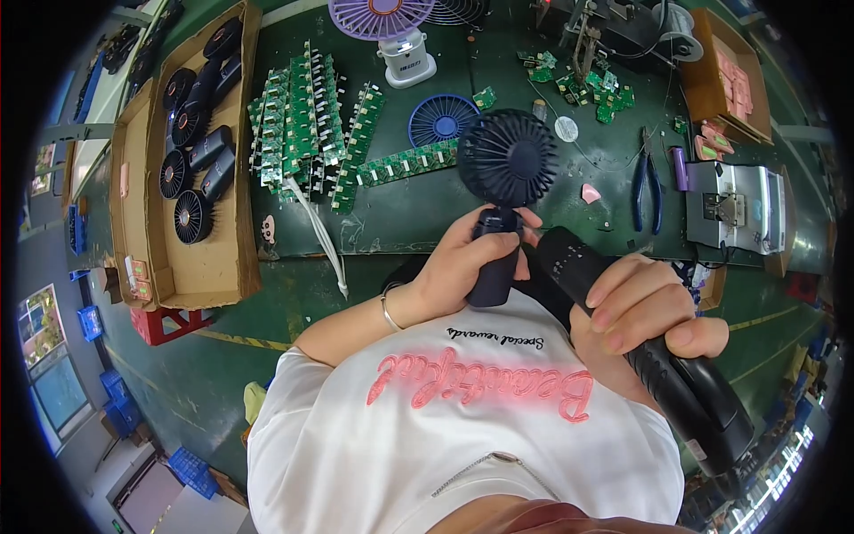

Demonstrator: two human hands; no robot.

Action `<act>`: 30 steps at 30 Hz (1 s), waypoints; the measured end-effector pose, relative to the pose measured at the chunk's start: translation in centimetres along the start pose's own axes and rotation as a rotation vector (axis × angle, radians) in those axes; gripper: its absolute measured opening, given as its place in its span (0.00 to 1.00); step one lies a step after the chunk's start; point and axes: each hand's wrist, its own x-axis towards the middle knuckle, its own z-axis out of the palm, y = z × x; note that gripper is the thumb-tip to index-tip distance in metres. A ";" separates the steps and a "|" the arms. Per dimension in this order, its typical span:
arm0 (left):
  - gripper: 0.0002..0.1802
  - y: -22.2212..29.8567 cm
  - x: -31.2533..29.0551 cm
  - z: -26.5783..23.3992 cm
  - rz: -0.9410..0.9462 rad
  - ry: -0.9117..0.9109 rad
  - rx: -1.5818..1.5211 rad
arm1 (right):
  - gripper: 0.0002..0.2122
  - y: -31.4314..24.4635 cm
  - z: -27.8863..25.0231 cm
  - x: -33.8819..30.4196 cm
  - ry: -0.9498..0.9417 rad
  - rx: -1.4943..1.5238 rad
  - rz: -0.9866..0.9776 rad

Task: The person assembles portable fans by driving screws with an electric screwdriver, testing the fans, separating circuit boards from an array, and connecting circuit boards and batteries into fan casings.

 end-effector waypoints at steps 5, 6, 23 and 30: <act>0.16 -0.5 0.2 0.0 0.143 0.016 -0.035 | 0.26 0.0 -0.3 -0.2 0.006 0.009 -0.047; 0.16 -0.5 0.2 0.1 0.142 0.015 -0.034 | 0.26 -0.1 -0.4 -0.2 0.007 0.008 -0.047; 0.23 -1.7 0.0 0.2 0.261 0.017 0.163 | 0.21 -0.3 -0.3 -0.7 0.133 0.040 -0.004; 0.19 -1.8 0.1 0.6 0.249 0.066 0.135 | 0.18 -0.3 -1.8 -0.8 0.026 0.022 -0.011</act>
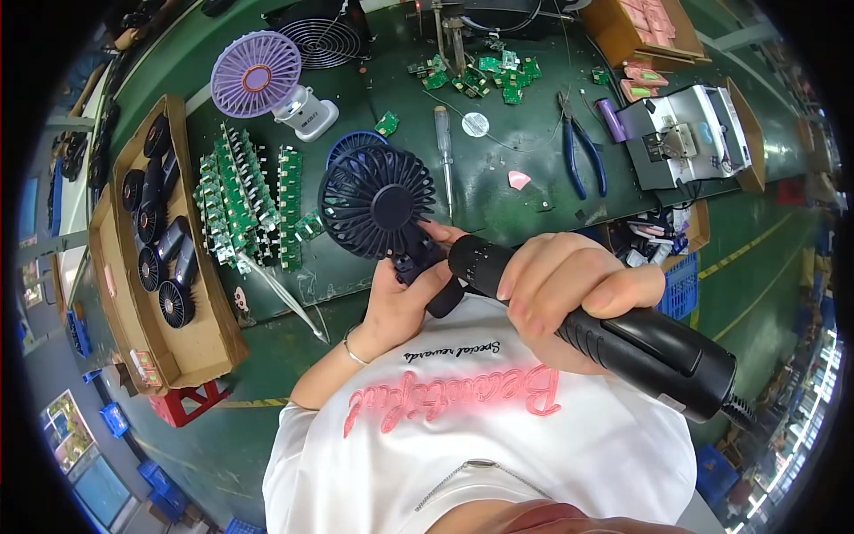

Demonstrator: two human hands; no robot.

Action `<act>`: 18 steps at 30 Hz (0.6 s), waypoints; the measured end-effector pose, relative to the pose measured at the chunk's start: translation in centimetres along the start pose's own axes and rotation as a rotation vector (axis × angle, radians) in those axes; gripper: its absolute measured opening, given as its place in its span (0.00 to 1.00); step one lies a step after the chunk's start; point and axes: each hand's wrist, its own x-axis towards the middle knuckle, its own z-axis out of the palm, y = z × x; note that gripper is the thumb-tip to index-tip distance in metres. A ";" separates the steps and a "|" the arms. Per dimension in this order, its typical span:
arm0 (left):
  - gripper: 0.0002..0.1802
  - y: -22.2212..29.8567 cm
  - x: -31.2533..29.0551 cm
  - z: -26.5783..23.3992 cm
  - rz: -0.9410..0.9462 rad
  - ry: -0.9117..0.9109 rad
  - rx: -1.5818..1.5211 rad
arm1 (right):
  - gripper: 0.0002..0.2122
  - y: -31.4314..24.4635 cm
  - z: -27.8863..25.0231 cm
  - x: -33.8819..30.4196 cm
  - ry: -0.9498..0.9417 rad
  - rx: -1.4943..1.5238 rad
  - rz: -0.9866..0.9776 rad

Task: The person assembles portable fans by driving screws with an electric screwdriver, testing the fans, separating circuit boards from an array, and connecting circuit boards and batteries into fan casings.

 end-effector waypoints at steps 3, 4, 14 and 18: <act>0.18 0.0 0.4 0.1 -0.018 -0.014 -0.034 | 0.17 0.0 -0.3 0.2 -0.005 -0.012 0.001; 0.19 0.0 0.4 0.0 -0.061 -0.031 -0.047 | 0.17 0.0 -0.4 0.2 0.000 -0.043 0.004; 0.29 1.1 0.7 -0.3 -0.086 -0.131 -0.525 | 0.33 3.3 -11.2 2.7 0.807 -0.290 -0.187; 0.28 1.8 1.0 0.3 -0.101 -0.106 -0.415 | 0.12 3.3 -12.4 0.2 0.835 -0.441 0.024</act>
